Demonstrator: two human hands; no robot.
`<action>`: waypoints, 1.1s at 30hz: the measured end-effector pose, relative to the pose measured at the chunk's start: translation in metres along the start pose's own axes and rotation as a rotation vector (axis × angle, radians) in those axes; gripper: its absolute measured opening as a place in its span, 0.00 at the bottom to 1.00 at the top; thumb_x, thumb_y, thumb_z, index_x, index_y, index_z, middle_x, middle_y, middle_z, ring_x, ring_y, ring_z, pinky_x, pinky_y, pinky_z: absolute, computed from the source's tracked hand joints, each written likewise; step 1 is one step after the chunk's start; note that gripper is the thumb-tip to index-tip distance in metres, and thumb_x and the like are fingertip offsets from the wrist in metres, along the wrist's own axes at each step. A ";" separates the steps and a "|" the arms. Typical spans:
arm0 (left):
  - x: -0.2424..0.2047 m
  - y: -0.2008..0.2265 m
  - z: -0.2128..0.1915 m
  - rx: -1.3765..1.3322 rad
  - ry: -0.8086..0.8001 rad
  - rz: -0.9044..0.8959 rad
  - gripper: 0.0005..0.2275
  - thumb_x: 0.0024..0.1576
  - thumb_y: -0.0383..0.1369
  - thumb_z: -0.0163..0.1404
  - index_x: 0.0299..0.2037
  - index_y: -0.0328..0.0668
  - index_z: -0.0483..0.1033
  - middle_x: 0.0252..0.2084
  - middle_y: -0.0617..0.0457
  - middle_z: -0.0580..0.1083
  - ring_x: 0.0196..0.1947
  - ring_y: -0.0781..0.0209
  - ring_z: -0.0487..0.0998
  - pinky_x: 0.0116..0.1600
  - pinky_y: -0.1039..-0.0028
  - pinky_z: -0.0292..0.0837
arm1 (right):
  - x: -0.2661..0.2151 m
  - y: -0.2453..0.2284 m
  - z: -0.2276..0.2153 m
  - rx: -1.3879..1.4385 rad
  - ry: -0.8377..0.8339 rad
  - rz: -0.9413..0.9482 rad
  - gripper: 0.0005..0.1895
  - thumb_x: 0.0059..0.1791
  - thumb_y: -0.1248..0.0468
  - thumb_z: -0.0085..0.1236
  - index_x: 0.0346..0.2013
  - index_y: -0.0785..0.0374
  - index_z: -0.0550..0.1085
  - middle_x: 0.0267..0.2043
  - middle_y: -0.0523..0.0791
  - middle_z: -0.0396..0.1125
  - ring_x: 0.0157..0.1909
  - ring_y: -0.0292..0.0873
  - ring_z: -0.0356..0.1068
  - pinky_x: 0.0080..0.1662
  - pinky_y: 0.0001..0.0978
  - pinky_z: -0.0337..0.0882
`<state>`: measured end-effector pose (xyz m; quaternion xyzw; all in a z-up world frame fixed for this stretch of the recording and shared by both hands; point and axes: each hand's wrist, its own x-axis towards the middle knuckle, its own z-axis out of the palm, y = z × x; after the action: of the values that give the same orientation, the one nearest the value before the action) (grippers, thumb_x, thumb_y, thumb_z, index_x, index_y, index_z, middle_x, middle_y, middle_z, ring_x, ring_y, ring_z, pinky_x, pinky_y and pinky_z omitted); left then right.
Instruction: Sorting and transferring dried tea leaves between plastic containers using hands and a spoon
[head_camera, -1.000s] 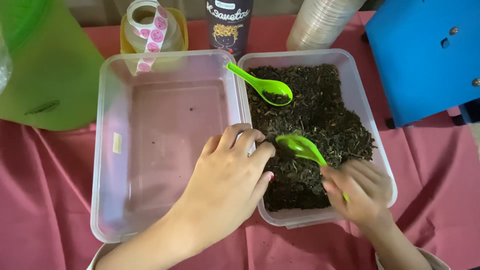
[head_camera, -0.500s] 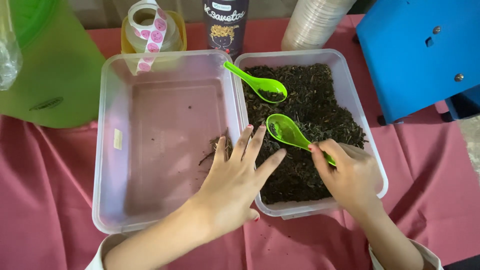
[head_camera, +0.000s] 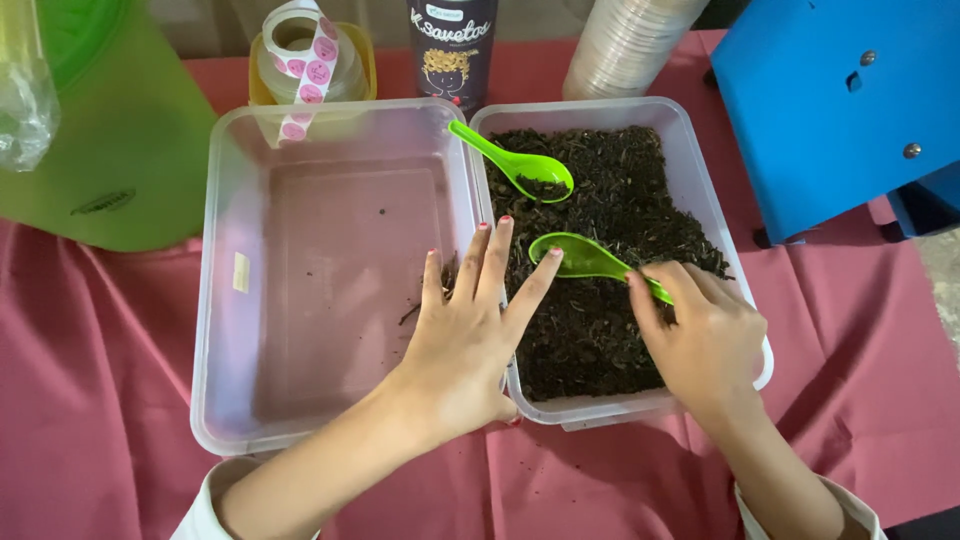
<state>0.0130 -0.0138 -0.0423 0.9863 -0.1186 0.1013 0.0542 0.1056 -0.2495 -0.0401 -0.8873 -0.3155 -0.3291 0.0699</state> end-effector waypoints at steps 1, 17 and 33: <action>0.000 0.000 0.001 -0.001 0.000 0.000 0.84 0.11 0.68 0.81 0.78 0.52 0.35 0.76 0.27 0.36 0.75 0.31 0.43 0.63 0.31 0.48 | 0.001 -0.001 -0.001 0.000 0.000 0.000 0.06 0.57 0.61 0.65 0.36 0.54 0.77 0.36 0.37 0.76 0.33 0.41 0.73 0.34 0.34 0.68; -0.008 -0.046 -0.067 -0.187 -0.323 -0.121 0.63 0.39 0.56 0.73 0.77 0.36 0.42 0.32 0.41 0.80 0.40 0.42 0.82 0.70 0.44 0.52 | 0.007 -0.052 -0.045 0.361 -0.223 -0.390 0.24 0.52 0.42 0.49 0.60 0.43 0.73 0.70 0.48 0.57 0.71 0.54 0.52 0.69 0.58 0.50; -0.009 -0.053 -0.072 -0.233 -0.266 -0.132 0.53 0.46 0.53 0.68 0.75 0.36 0.47 0.22 0.46 0.79 0.30 0.43 0.83 0.70 0.46 0.53 | -0.007 -0.073 -0.031 0.149 -0.470 -0.489 0.54 0.38 0.14 0.32 0.75 0.27 0.53 0.83 0.52 0.32 0.80 0.64 0.34 0.64 0.79 0.37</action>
<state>0.0042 0.0488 0.0219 0.9837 -0.0705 -0.0483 0.1582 0.0404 -0.2052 -0.0264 -0.8294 -0.5494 -0.0989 -0.0210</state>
